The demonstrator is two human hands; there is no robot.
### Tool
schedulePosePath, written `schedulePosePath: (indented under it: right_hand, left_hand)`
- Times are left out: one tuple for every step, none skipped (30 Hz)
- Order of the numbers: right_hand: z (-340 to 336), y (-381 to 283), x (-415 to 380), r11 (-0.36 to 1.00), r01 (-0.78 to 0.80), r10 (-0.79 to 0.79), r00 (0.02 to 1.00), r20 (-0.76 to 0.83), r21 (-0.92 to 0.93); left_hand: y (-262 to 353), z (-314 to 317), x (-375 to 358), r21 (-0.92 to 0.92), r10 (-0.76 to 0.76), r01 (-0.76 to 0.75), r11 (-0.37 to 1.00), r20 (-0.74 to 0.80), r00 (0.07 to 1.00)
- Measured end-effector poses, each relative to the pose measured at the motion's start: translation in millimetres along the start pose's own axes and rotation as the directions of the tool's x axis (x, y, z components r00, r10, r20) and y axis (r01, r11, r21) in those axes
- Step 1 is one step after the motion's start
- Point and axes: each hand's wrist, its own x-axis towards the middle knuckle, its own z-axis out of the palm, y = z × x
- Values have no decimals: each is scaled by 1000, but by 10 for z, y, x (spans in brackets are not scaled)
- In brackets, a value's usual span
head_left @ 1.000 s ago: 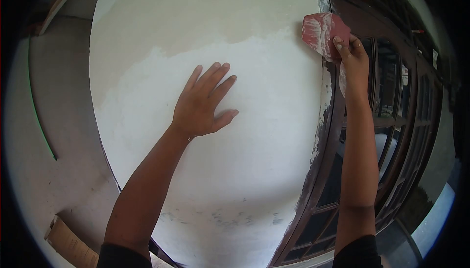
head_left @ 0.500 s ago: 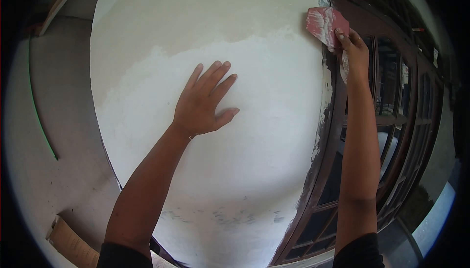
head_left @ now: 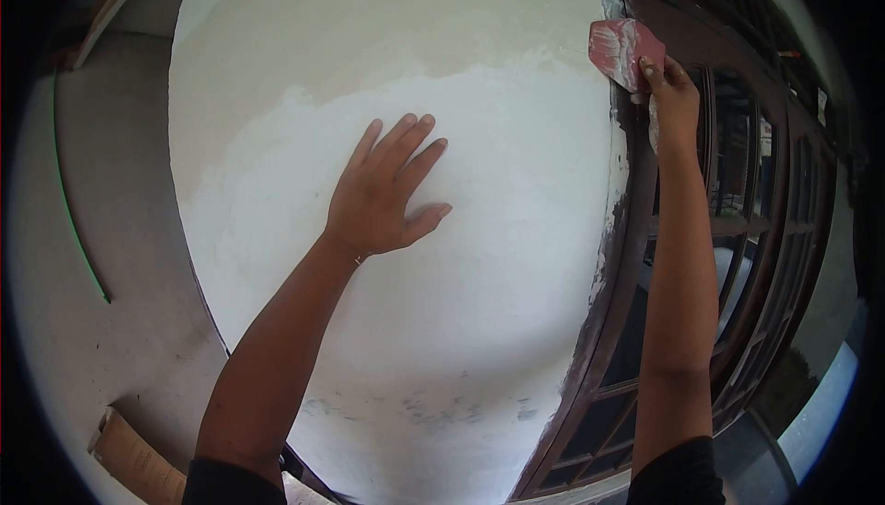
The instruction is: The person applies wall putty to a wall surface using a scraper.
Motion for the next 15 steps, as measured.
schedulePosePath:
  right_hand:
    - [-45, 59, 51, 995, 19, -20, 1000, -1, -99]
    - [-97, 100, 86, 980, 38, -38, 999, 0, -198]
    - [-141, 102, 93, 979, 39, -40, 999, 2, -199]
    - [-193, 107, 87, 995, 7, -10, 1000, -22, -99]
    - [-234, 131, 75, 1000, -24, 24, 999, -44, 3]
    - [-207, 78, 30, 998, -41, 43, 998, -55, 42]
    - [-166, 28, -4, 998, -42, 44, 998, -55, 44]
    - [-122, -24, -33, 1000, -20, 20, 1000, -24, 15]
    - [-88, -53, -48, 1000, 5, -5, 1000, 7, -13]
    - [-64, -51, -56, 1000, 6, -6, 1000, 7, -14]
    - [-49, -46, -63, 990, 44, -44, 999, 5, -132]
    - [-43, -36, -66, 965, 80, -81, 997, 6, -249]
    - [-79, -26, -52, 965, 79, -80, 997, 6, -252]
    - [-129, -19, -18, 984, 4, -15, 998, -62, -179]
    - [-126, -30, -20, 993, -70, 57, 991, -124, -100]
  left_hand:
    - [-7, -3, -1, -2, 3, -3, 1000, -6, 1000]
    - [-8, 4, -1, -4, 2, -2, 1000, -6, 1000]
    - [-11, 6, 0, -1, 2, -2, 1000, -9, 1000]
    - [-11, 6, -4, 1, 1, -1, 1000, -11, 1000]
    - [-5, 4, -4, 2, -2, 2, 1000, -10, 1000]
    - [3, 1, 1, 2, -4, 4, 1000, -7, 1000]
    - [6, 0, 2, 2, -5, 5, 1000, -3, 1000]
    - [6, -1, -2, 4, -4, 4, 1000, -3, 1000]
    - [5, -4, -1, 5, -3, 3, 1000, -6, 1000]
    - [5, -3, 0, 4, -2, 2, 1000, -8, 1000]
    - [6, -6, 4, 3, -1, 1, 1000, -9, 1000]
    - [3, -10, 6, 4, -3, 3, 1000, -8, 1000]
    - [5, -10, 2, 5, -6, 6, 1000, -7, 1000]
    - [8, -9, 3, 5, -10, 10, 1000, -9, 1000]
    - [11, -4, 6, 1, -9, 9, 1000, -7, 1000]
